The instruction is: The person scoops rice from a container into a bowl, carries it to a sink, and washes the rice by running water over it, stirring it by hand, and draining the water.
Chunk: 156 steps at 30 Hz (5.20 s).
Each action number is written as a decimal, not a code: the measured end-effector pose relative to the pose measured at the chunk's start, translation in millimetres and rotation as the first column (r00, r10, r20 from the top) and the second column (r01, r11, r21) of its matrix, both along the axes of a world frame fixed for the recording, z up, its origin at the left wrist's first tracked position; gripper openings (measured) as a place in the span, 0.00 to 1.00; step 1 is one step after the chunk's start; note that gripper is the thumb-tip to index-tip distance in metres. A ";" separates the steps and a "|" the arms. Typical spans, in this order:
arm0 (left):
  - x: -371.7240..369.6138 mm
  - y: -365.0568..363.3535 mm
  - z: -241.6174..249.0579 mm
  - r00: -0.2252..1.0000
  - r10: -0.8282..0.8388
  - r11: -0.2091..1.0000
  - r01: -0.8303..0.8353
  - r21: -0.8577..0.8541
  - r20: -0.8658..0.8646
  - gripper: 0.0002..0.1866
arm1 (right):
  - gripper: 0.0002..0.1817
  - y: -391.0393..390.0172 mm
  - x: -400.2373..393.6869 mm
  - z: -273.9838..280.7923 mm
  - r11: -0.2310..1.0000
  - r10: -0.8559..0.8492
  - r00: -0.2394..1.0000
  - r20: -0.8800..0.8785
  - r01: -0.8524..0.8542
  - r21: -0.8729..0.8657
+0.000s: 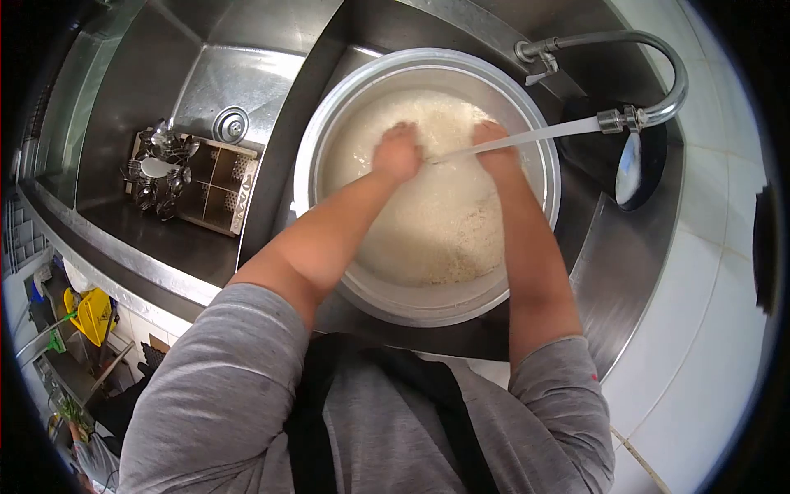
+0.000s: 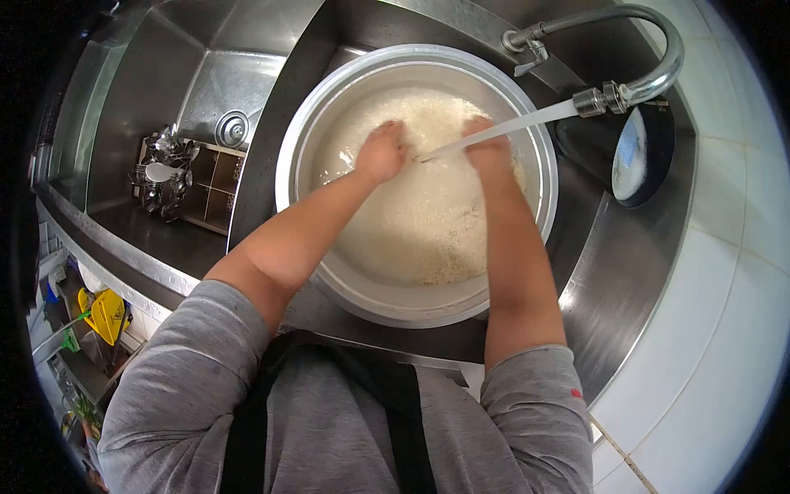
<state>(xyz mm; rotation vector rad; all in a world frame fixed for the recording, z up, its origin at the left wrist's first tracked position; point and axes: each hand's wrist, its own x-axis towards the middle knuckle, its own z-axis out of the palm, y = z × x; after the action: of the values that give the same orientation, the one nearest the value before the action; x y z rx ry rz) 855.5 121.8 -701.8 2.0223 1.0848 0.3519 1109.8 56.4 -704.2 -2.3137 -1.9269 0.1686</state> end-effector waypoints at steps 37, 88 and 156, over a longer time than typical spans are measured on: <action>87.8 -7.8 50.4 0.643 0.752 0.346 -0.192 -0.918 0.149 0.16 | 0.21 24.0 -103.3 41.0 0.448 -0.053 -0.735 -0.676 0.587 -0.674; -1.3 16.7 43.7 0.877 -0.188 0.969 0.239 0.061 -0.443 0.29 | 0.27 14.2 -80.5 18.0 0.977 -0.158 0.986 -0.049 0.149 -0.155; 11.8 18.0 50.2 0.945 -0.049 0.997 0.067 0.047 -0.324 0.27 | 0.27 0.5 -182.1 3.3 0.914 -0.153 0.965 -0.211 0.057 -0.402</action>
<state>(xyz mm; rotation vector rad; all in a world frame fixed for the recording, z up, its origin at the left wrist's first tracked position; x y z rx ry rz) 867.3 139.7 -651.6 2.2094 1.2188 0.0188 927.7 56.8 -700.8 -2.4833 -1.7707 0.8563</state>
